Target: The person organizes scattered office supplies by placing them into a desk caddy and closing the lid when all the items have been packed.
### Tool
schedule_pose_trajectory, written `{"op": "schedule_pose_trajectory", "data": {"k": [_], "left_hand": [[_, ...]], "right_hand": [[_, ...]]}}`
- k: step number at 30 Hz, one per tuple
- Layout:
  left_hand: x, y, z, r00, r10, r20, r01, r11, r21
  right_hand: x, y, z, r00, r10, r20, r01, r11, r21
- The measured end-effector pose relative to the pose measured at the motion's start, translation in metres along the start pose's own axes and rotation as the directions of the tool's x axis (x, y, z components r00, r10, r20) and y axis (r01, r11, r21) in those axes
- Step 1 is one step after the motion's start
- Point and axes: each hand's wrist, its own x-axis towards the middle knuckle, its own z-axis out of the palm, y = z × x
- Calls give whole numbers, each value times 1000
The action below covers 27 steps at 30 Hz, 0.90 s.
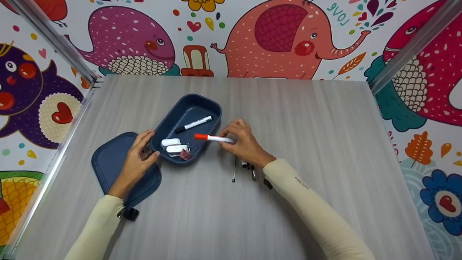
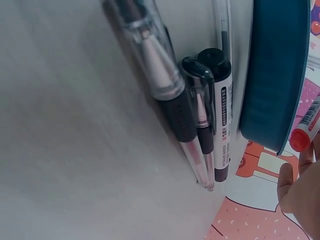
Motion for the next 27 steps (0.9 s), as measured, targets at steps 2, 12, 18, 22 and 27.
{"op": "schedule_pose_trajectory", "data": {"k": [2, 12, 18, 22, 27], "left_hand": [[0, 0, 0, 1000, 6, -2, -6, 1000, 6], [0, 0, 0, 1000, -3, -5, 3, 1000, -5], [0, -1, 0, 1000, -6, -6, 6, 1000, -2], [0, -2, 0, 1000, -9, -5, 9, 1000, -6], [0, -1, 0, 1000, -5, 0, 5, 1000, -15]], "right_hand": [[2, 1, 1, 1000, -9, 2, 9, 1000, 4], [12, 1, 7, 1000, 3, 17, -3, 1000, -17], [21, 0, 8, 999, 24, 25, -23, 1000, -16], [27, -1, 10, 999, 30, 37, -28, 999, -34], [33, -3, 13, 998, 37, 48, -34, 998, -56]]}}
